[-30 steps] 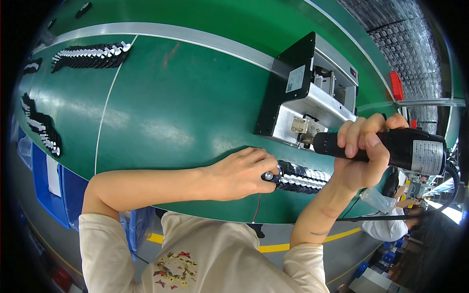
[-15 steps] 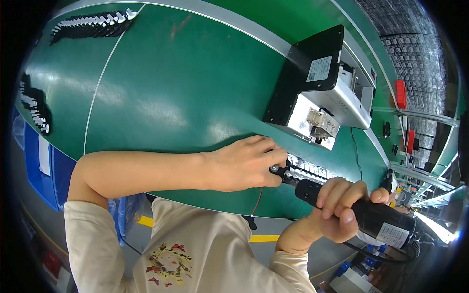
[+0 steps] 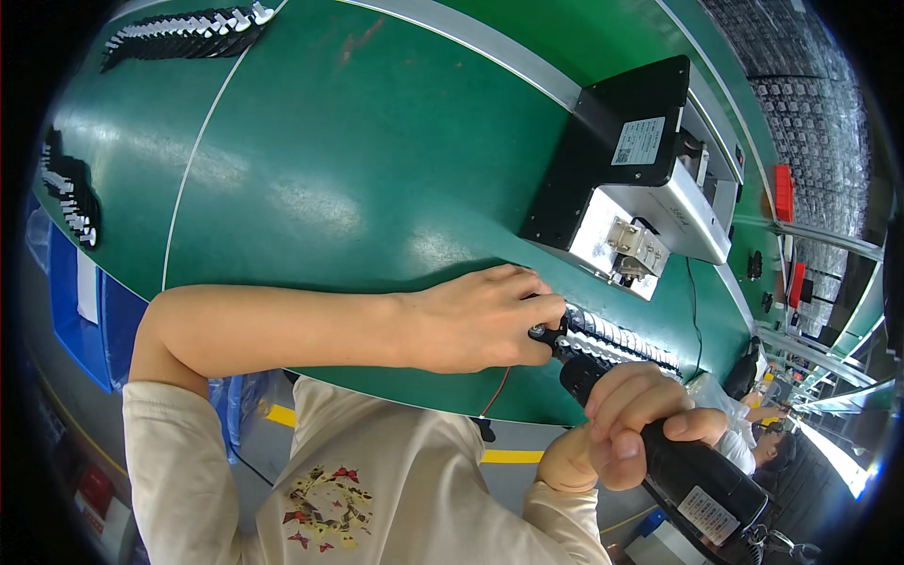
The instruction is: Manually assemble and test electronic lighting components using hand tools on an assembly line.
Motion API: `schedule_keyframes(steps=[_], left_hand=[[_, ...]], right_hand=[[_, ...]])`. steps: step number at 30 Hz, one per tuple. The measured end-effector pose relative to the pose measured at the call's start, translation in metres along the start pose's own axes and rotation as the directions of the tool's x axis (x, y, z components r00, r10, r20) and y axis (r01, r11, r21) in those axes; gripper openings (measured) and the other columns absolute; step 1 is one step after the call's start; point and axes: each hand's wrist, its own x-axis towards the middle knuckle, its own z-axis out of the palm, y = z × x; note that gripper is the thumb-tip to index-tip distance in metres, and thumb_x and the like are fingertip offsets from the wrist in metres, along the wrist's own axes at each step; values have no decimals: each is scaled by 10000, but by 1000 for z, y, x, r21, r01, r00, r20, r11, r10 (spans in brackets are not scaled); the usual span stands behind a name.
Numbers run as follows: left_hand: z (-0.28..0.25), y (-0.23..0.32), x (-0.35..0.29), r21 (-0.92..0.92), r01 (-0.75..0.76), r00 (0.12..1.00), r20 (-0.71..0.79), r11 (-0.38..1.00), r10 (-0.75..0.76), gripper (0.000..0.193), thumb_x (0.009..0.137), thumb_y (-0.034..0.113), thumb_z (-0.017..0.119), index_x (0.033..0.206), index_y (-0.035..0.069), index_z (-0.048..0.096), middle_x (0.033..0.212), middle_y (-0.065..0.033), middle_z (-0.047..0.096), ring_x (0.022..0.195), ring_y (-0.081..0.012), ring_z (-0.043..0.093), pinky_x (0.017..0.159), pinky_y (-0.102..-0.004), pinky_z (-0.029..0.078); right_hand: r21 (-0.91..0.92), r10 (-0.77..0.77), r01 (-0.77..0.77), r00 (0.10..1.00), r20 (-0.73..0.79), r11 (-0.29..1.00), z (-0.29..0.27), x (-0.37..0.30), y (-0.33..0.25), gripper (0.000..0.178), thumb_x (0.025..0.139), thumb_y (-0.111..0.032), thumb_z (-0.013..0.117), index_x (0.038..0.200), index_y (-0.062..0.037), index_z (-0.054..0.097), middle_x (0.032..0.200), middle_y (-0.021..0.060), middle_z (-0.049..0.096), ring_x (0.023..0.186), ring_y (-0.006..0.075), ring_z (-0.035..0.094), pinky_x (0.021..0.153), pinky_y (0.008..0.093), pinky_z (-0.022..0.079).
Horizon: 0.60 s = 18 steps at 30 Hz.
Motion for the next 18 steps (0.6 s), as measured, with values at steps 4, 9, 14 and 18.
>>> schedule_keyframes(steps=[4, 9, 14, 18], left_hand=[[-3, 3, 2, -33, 26, 999, 36, 999, -25, 255, 694, 130, 686, 948, 141, 703, 1114, -88, 500, 1105, -301, 504, 944, -406, 443], [-12, 9, 6, -129, 114, 991, 82, 985, -104, 317, 623, 107, 742, 936, 112, 691, 1212, -130, 476, 1138, -359, 505, 1006, -443, 419], [-14, 10, 8, -74, 76, 997, 32, 994, -74, 343, 625, 88, 714, 966, 99, 680, 1244, -141, 485, 1158, -348, 501, 991, -483, 400], [-58, 23, 5, -111, 122, 984, 143, 986, -106, 428, 611, 75, 698, 1035, 107, 654, 1221, -102, 521, 1208, -336, 474, 995, -482, 366]], right_hand=[[-38, -30, 30, 1000, -2, 999, 5, 2, 1, 382, 780, 11, 659, 1045, -80, 400, 632, 42, 521, 459, 167, 538, 432, 342, 494], [1, -7, 8, 986, -166, 1000, 9, 1, -2, 385, 795, -29, 675, 1063, -103, 409, 601, 24, 528, 435, 157, 537, 424, 342, 502], [146, -236, 273, 944, -229, 951, -25, 14, -30, 447, 798, -37, 615, 1191, -103, 414, 607, 8, 509, 447, 142, 543, 519, 301, 513], [147, -297, 344, 917, -267, 927, -55, 13, -38, 489, 809, -46, 591, 1258, -61, 397, 646, 23, 478, 506, 154, 533, 562, 314, 483]])
